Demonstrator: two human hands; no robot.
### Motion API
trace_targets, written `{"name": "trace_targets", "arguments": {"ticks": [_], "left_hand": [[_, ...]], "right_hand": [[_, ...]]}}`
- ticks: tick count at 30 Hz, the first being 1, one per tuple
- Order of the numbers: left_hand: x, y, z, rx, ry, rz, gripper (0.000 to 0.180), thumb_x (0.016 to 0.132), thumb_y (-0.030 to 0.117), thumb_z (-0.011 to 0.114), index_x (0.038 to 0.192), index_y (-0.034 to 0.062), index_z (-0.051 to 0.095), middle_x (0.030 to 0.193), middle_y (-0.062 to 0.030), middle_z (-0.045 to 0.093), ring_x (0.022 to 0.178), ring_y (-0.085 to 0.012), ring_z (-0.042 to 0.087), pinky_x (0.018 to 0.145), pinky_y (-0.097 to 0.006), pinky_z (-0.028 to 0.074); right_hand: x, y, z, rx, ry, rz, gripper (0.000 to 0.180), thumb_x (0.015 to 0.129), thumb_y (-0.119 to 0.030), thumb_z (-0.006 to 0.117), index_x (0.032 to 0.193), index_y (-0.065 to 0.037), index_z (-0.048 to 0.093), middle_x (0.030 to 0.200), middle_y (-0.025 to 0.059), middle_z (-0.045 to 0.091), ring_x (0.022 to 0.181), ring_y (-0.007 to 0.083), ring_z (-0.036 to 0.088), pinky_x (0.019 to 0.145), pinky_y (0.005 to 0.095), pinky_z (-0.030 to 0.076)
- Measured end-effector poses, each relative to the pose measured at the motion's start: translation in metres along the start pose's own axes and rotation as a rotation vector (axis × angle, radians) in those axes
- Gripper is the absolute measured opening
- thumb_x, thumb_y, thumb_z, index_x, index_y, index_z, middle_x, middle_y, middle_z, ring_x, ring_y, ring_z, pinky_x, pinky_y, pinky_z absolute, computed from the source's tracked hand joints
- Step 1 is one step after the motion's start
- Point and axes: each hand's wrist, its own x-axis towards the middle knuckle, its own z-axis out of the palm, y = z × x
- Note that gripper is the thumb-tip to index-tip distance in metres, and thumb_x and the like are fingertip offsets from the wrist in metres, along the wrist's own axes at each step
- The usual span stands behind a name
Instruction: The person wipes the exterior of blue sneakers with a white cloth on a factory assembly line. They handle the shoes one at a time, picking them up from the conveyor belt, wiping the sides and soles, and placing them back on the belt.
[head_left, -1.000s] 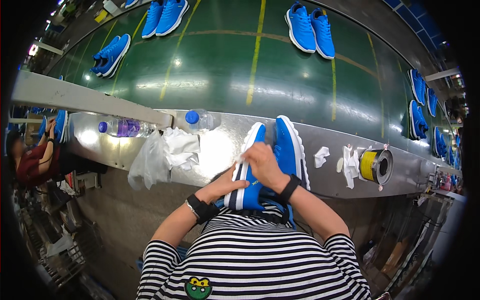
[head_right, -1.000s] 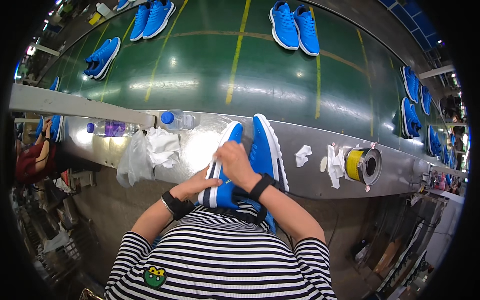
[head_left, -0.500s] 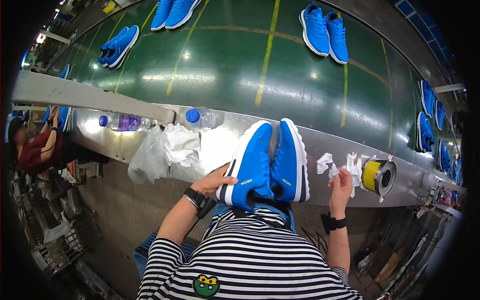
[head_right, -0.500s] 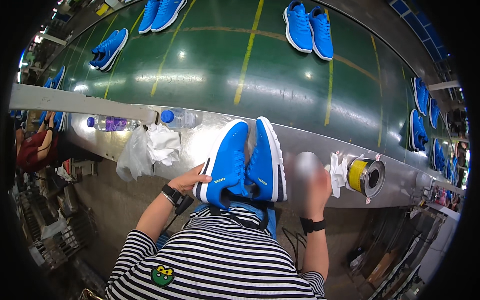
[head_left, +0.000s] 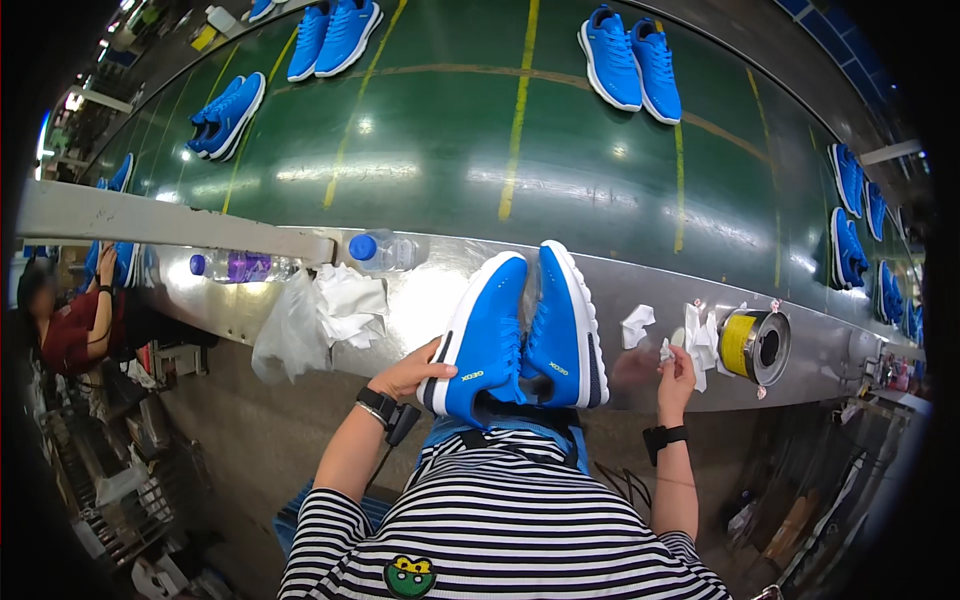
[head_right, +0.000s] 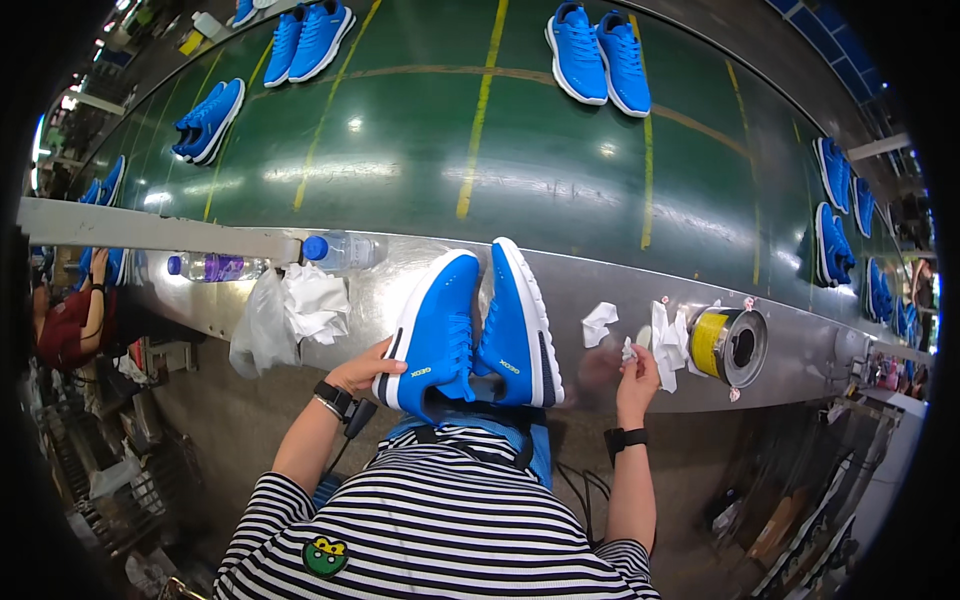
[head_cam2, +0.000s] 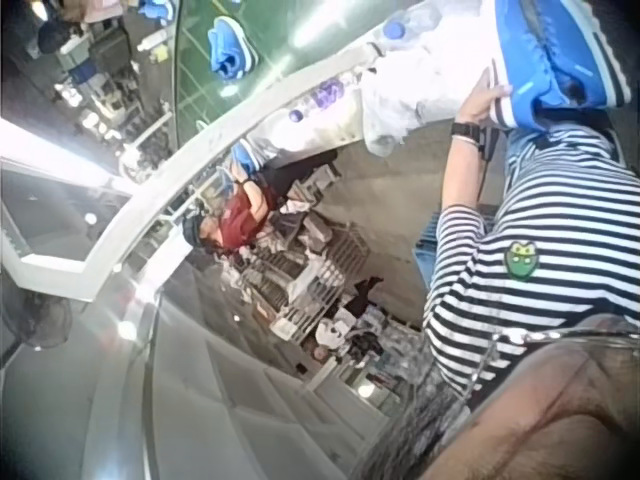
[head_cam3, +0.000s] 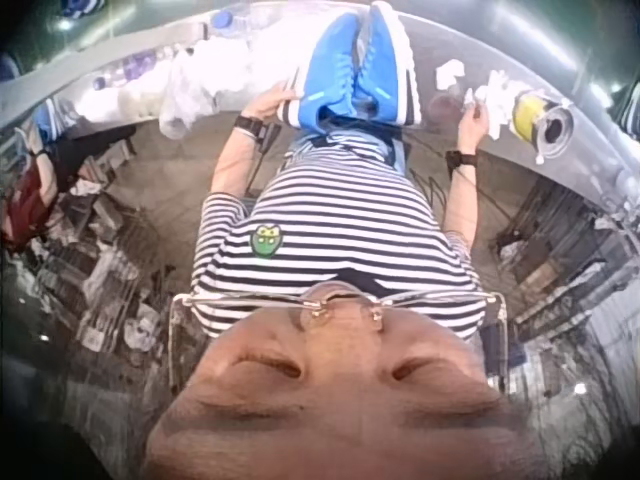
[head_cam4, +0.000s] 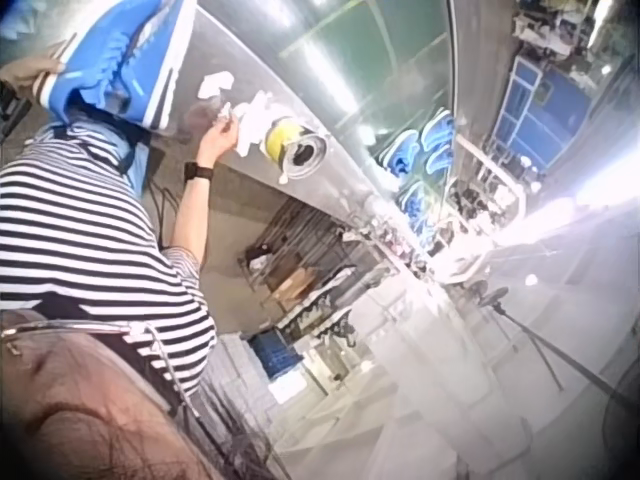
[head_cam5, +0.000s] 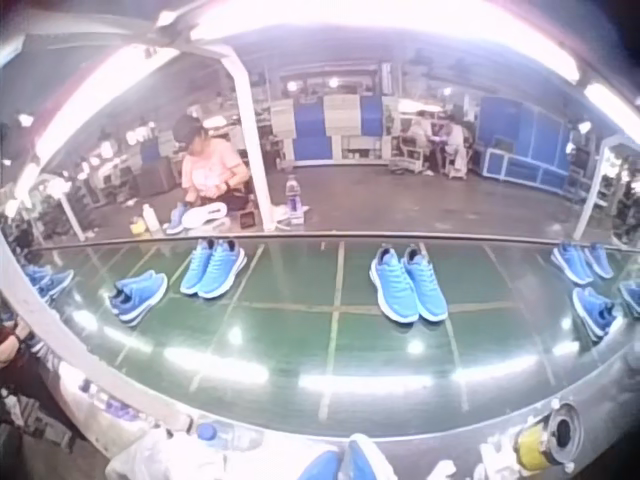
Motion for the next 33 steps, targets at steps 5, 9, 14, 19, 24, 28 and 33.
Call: {"name": "trace_targets", "arguments": {"ticks": [5,9,14,19,24,28,33], "left_hand": [[0.000,0.001,-0.005,0.023,0.010,-0.007,0.085,0.074,0.025,0.075,0.140,0.0001,0.028,0.132,-0.0137,0.046,0.119,-0.0196,0.047,0.101,-0.031,0.037],[-0.001,0.002,-0.003,0.038,0.023,0.013,0.085,0.074,0.025,0.075,0.140,-0.0001,0.028,0.132,-0.0137,0.046,0.118,-0.0197,0.048,0.101,-0.031,0.037],[0.001,0.002,-0.004,0.053,0.022,0.004,0.084,0.074,0.025,0.074,0.140,0.0000,0.029,0.131,-0.0135,0.047,0.117,-0.0194,0.048,0.100,-0.031,0.038],[-0.001,0.001,-0.007,0.040,0.008,-0.011,0.084,0.077,0.027,0.072,0.142,0.0008,0.024,0.133,-0.0148,0.045,0.118,-0.0207,0.049,0.099,-0.033,0.041],[-0.001,-0.003,-0.015,-0.023,-0.003,-0.002,0.078,0.082,0.029,0.068,0.141,0.0005,0.025,0.134,-0.0146,0.044,0.118,-0.0201,0.049,0.099,-0.033,0.041],[-0.003,-0.002,-0.020,-0.022,-0.028,0.006,0.071,0.087,0.028,0.063,0.140,-0.0008,0.026,0.136,-0.0140,0.043,0.119,-0.0197,0.048,0.101,-0.033,0.039],[-0.020,0.008,-0.016,0.138,0.164,0.139,0.070,0.090,0.026,0.058,0.142,-0.0018,0.021,0.136,-0.0162,0.042,0.121,-0.0207,0.044,0.103,-0.033,0.035]], "right_hand": [[-0.001,0.021,-0.010,-0.159,0.082,-0.054,0.022,0.083,0.005,0.051,0.102,-0.001,0.061,0.096,0.0075,0.057,0.077,0.0138,0.057,0.068,0.0253,0.048],[-0.004,0.017,-0.016,-0.423,0.061,-0.160,0.026,0.079,0.006,0.053,0.102,0.000,0.061,0.102,0.0112,0.056,0.087,0.0227,0.057,0.078,0.0306,0.047],[-0.008,0.025,-0.019,-0.538,-0.027,-0.280,0.029,0.078,0.005,0.056,0.105,-0.003,0.061,0.107,0.0134,0.055,0.095,0.0286,0.053,0.086,0.0346,0.043],[-0.017,0.006,-0.018,-0.526,0.077,-0.248,0.027,0.078,0.003,0.058,0.104,-0.004,0.062,0.102,0.0110,0.055,0.093,0.0256,0.054,0.083,0.0350,0.044],[-0.030,-0.034,0.003,-0.270,0.006,-0.174,0.023,0.079,0.000,0.061,0.102,-0.005,0.063,0.095,0.0082,0.055,0.087,0.0199,0.056,0.075,0.0320,0.045],[-0.051,-0.077,0.035,-0.220,-0.185,-0.235,0.031,0.077,-0.008,0.067,0.108,-0.006,0.060,0.102,0.0097,0.054,0.093,0.0208,0.054,0.078,0.0318,0.045],[-0.094,-0.118,0.084,-0.416,-0.281,-0.463,0.092,0.063,-0.025,0.082,0.136,-0.003,0.032,0.127,0.0205,0.039,0.120,0.0352,0.037,0.098,0.0449,0.033]]}}
